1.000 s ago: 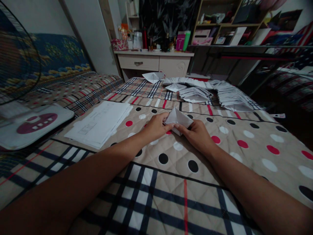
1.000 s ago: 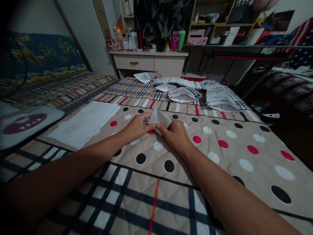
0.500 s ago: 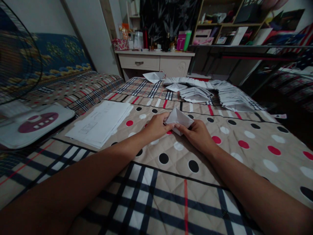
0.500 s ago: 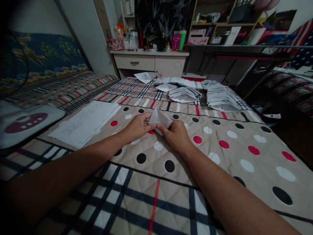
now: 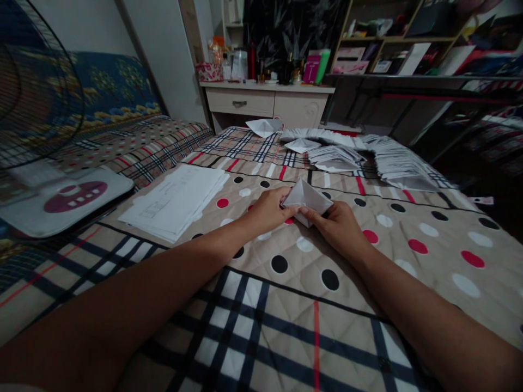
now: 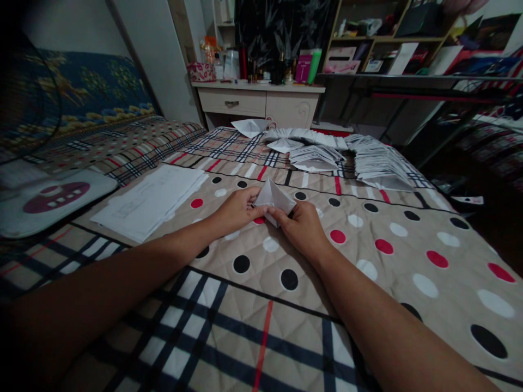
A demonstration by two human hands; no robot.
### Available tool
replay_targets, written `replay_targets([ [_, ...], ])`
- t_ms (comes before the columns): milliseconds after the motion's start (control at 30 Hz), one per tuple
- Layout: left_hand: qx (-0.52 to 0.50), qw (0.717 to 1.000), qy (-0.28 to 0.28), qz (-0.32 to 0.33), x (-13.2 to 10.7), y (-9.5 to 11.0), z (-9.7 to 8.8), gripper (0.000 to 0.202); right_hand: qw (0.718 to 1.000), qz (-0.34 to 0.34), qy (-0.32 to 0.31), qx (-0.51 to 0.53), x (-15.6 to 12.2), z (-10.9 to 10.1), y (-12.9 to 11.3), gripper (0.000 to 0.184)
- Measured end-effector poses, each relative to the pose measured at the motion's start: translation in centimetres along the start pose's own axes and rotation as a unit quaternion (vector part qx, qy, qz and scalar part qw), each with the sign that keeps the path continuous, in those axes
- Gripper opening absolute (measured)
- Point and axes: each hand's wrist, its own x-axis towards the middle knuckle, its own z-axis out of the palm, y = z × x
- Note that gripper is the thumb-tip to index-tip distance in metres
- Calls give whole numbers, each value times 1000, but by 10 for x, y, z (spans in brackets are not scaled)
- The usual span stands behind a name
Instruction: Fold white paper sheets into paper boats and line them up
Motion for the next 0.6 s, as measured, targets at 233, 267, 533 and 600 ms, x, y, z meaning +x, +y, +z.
replay_targets([
  [233,-8,1000,1,-1,1,-2,0,19,1000,-1,4,-8,1,-1,2,39],
  [267,-10,1000,1,-1,1,-2,0,19,1000,-1,4,-8,1,-1,2,39],
  [533,1,1000,-6,-2,0,-3,1,19,1000,2,2,-10,0,-1,3,41],
  [600,4,1000,-8,-2,1,-3,1,20,1000,6,3,-10,0,-1,3,42],
])
